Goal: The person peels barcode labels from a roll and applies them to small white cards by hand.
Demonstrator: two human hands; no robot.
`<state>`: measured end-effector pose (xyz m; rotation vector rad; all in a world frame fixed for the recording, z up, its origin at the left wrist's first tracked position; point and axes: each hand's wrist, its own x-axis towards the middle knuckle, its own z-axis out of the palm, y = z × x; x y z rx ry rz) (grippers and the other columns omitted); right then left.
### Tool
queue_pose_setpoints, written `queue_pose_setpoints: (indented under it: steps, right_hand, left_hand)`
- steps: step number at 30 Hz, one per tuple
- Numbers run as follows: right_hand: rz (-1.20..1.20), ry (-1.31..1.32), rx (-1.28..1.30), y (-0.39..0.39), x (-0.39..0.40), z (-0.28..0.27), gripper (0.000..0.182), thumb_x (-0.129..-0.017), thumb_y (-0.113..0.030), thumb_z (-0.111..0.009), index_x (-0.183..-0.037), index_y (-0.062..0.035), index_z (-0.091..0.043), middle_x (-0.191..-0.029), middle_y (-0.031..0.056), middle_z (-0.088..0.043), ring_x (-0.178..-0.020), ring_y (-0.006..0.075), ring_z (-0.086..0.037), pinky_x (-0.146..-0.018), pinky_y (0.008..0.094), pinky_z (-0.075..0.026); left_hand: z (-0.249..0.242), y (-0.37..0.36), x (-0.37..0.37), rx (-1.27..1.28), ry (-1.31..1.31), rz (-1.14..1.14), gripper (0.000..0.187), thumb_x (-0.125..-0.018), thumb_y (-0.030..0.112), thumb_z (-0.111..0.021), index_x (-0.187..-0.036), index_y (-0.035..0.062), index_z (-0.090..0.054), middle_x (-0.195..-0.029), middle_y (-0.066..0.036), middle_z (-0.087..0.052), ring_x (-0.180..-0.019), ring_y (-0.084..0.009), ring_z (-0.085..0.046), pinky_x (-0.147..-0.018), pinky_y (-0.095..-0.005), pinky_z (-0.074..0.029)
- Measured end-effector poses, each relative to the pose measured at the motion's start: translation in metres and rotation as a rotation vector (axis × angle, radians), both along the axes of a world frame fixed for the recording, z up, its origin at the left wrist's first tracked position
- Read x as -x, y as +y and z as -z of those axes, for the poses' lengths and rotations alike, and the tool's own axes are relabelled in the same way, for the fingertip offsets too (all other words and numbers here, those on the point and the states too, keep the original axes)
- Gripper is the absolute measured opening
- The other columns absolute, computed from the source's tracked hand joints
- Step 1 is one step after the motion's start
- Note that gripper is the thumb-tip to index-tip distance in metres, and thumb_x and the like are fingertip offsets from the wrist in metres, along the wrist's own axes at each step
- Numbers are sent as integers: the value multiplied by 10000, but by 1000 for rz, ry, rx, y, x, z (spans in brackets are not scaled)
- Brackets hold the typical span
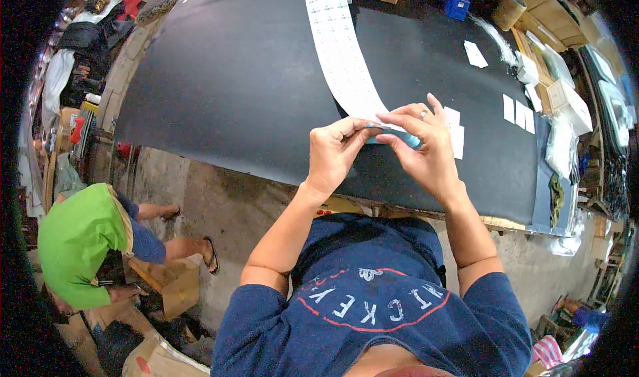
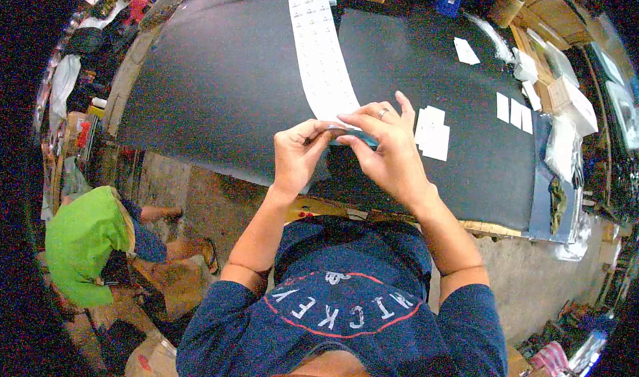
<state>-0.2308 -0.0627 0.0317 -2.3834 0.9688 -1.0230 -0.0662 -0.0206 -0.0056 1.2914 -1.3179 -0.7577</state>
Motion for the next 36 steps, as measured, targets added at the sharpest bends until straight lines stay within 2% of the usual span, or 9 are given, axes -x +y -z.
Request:
queue_pose_setpoints:
  steps: [3,7,10,13,15,18,25,30,36]
  right_hand:
    - [-23,1,41,-2,-4,-1,197,-725,-82,-726,-913,-125,-687,-854,23,-621,-904,200,-588,-1077,499,-223]
    - [12,9,102,-3,-6,2,152,-727,-57,-713,-855,-133,-682,-795,6,-601,-855,200,-583,-1067,495,-238]
    - [-4,-22,101,-4,-5,3,162,-719,-42,-708,-847,-137,-681,-781,5,-595,-841,196,-579,-1070,499,-238]
    - [-24,-11,203,-6,-6,6,196,-685,-21,-692,-845,-135,-681,-775,-2,-590,-808,172,-587,-1081,515,-233]
    - [-40,-35,485,-6,-10,13,226,-658,-21,-664,-856,-126,-686,-799,-21,-602,-786,146,-605,-1087,547,-223]
    - [-44,-53,617,-3,-9,21,268,-644,-33,-641,-894,-117,-690,-840,-35,-619,-786,129,-621,-1082,573,-221]
    - [-88,24,670,-2,-4,33,298,-670,-93,-643,-964,-115,-691,-888,-32,-637,-823,131,-626,-1062,591,-213]
    - [-89,36,715,1,-2,34,279,-689,-111,-654,-963,-119,-703,-897,-36,-639,-822,120,-625,-1063,588,-191]
    - [-114,24,732,13,6,34,273,-687,-118,-655,-954,-125,-713,-892,-40,-640,-814,122,-622,-1071,589,-176]
  left_hand:
    - [-8,2,-1,18,-98,1,105,-854,33,-647,-927,-32,-686,-758,-104,-705,-687,-58,-624,-614,-234,-499]
    - [-6,0,-7,-4,-49,86,131,-849,25,-654,-964,-31,-677,-798,-76,-704,-717,-53,-610,-631,-227,-493]
    - [-9,-3,-11,-205,281,344,194,-871,66,-651,-1039,-30,-660,-893,-37,-695,-801,-52,-597,-692,-216,-482]
    - [-5,-5,-12,-58,412,427,311,-939,214,-591,-1127,-30,-629,-951,-13,-667,-880,-68,-591,-761,-221,-472]
    - [-1,-8,-18,-285,649,423,446,-981,357,-487,-1164,-29,-614,-977,-41,-661,-910,-84,-596,-815,-240,-476]
    - [-8,-4,-16,-267,602,368,500,-989,408,-438,-1172,-22,-614,-983,-55,-658,-890,-95,-606,-822,-245,-484]
    - [-16,-1,-16,-266,693,258,454,-972,379,-501,-1146,-19,-633,-945,-35,-660,-846,-79,-599,-773,-230,-493]
    - [-7,-5,-19,-240,468,147,271,-908,186,-627,-1107,6,-663,-947,-50,-687,-794,-94,-627,-719,-233,-512]
    - [-7,-5,-24,-282,523,107,268,-860,161,-675,-1092,27,-677,-955,-45,-688,-791,-76,-618,-708,-222,-500]
